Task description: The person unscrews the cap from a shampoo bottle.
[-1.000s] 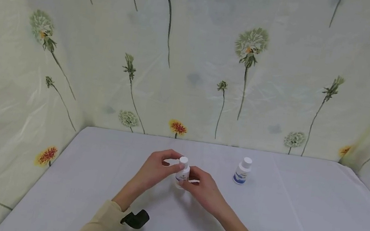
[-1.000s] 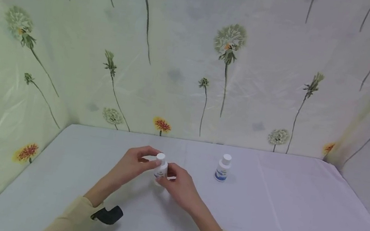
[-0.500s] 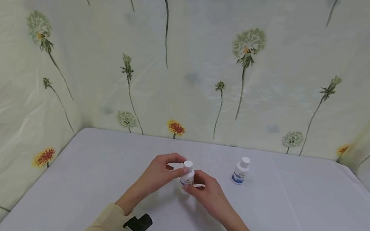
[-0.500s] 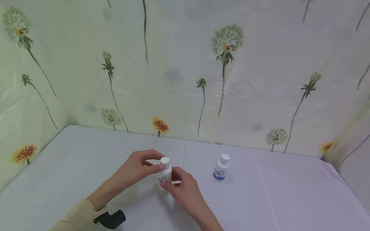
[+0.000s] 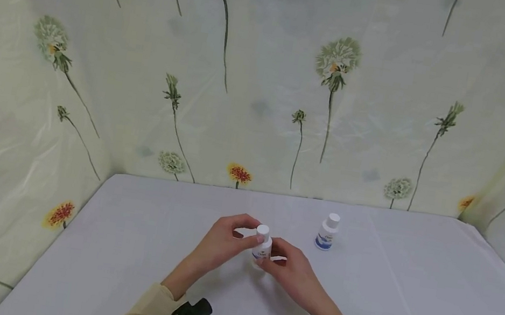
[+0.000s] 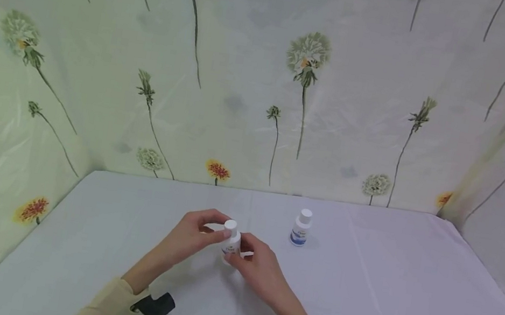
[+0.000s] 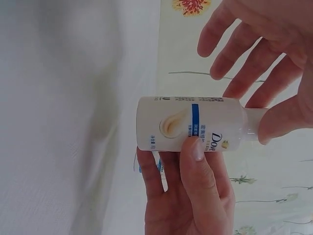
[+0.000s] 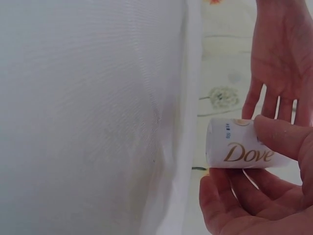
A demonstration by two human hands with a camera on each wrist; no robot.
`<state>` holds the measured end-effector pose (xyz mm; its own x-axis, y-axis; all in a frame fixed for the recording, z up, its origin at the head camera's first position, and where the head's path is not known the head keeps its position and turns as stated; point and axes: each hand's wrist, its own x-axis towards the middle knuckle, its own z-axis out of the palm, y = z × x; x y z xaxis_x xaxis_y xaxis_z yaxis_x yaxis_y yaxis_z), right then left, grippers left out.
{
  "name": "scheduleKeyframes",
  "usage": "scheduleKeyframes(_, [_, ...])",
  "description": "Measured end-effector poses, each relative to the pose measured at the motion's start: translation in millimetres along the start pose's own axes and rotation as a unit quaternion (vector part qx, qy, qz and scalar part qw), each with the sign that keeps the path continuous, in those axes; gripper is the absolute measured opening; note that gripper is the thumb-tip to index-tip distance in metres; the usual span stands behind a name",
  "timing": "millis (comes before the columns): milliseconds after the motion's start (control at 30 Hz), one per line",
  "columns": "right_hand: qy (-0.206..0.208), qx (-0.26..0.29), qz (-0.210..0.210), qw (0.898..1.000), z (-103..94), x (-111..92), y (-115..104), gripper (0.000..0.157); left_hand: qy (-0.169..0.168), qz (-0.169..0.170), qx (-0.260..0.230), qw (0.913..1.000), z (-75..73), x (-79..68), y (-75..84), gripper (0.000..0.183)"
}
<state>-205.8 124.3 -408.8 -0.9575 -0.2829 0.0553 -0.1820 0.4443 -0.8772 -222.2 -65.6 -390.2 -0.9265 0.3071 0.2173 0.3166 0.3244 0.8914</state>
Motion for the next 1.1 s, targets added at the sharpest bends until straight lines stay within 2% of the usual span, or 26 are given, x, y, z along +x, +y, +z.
scheduleKeyframes(467, [0.004,0.008,0.029,1.0,-8.2,-14,-1,0.038,-0.007,-0.007,-0.002,0.9999,11.1,-3.5,6.0,0.024])
scheduleKeyframes(833, [0.017,0.003,0.035,0.999,-13.5,-24,-2,0.038,-0.006,-0.003,-0.009,0.9999,17.6,-7.6,10.5,0.023])
scheduleKeyframes(1100, [0.017,0.01,0.033,0.999,-16.8,-28,2,0.039,-0.005,-0.006,0.004,1.0,21.4,-9.0,15.3,0.025])
